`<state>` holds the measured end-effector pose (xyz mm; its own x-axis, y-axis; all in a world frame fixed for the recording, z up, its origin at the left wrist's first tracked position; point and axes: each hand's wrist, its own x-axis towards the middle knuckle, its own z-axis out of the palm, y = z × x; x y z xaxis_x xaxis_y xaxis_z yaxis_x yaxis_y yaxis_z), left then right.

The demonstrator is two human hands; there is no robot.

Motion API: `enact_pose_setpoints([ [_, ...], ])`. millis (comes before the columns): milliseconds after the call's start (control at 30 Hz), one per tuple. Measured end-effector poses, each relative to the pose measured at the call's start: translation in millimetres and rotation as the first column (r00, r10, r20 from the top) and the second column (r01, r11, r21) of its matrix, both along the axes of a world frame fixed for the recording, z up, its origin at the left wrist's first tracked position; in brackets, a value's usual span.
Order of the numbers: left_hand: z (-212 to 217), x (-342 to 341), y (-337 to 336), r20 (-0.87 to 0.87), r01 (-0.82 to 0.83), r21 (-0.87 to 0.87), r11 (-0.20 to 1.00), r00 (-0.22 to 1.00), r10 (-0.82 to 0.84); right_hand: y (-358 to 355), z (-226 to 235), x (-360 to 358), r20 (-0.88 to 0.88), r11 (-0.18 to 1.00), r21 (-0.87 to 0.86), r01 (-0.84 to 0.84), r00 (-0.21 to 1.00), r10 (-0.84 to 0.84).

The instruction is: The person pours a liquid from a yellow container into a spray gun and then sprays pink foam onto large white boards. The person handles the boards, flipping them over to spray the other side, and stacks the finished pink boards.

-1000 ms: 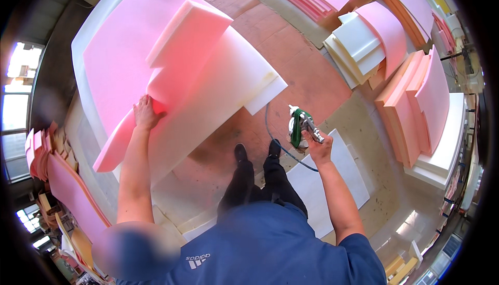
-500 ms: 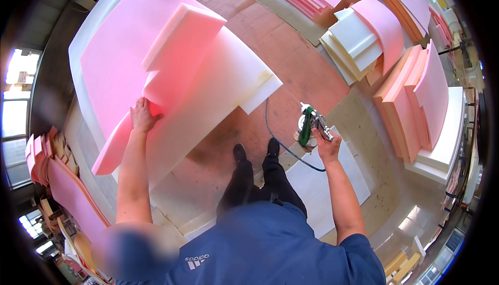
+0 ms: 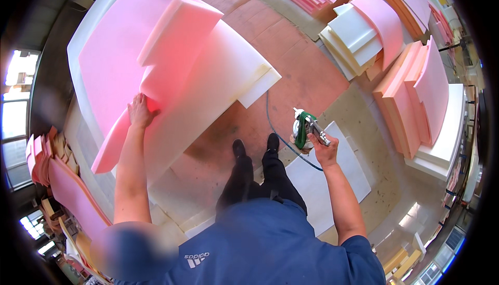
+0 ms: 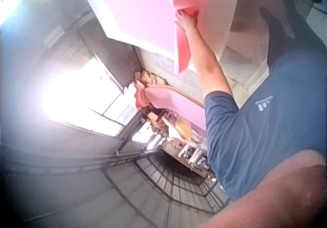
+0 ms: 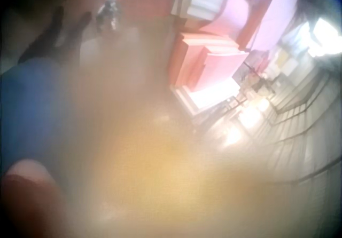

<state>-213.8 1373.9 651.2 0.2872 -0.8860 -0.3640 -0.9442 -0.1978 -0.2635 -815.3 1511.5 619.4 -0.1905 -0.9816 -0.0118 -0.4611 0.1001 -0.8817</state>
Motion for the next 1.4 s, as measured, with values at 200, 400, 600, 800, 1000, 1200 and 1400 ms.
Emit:
enact_pose_setpoints([
  [200,-2,-2,0,0.006,0.002,-0.013,1.0,1.0,-0.002,-1,12,13,-0.087,0.995,-0.005,-0.099,0.991,0.098],
  [400,-4,-7,-5,0.018,-0.015,-0.004,1.0,1.0,0.015,3,14,14,-0.077,0.979,0.049,-0.198,0.976,0.201],
  [600,-5,-10,-6,0.008,-0.015,-0.01,1.0,1.0,0.015,4,18,24,-0.099,0.967,-0.026,-0.255,0.963,0.251],
  [800,-5,-7,-3,0.025,-0.014,-0.012,1.0,1.0,0.014,3,11,26,-0.074,0.978,0.06,-0.198,0.977,0.202],
  [1000,-4,-3,0,0.005,-0.011,-0.045,0.999,1.0,0.011,-6,6,18,-0.077,0.998,-0.021,-0.062,0.995,0.06],
  [1200,1,-4,1,0.011,-0.022,-0.018,1.0,1.0,0.022,-9,17,7,-0.126,0.997,0.016,0.08,0.989,-0.078],
  [1400,-2,-4,-2,0.015,-0.019,-0.018,1.0,1.0,0.019,-8,11,-4,-0.137,0.998,-0.061,0.01,0.99,-0.019],
])
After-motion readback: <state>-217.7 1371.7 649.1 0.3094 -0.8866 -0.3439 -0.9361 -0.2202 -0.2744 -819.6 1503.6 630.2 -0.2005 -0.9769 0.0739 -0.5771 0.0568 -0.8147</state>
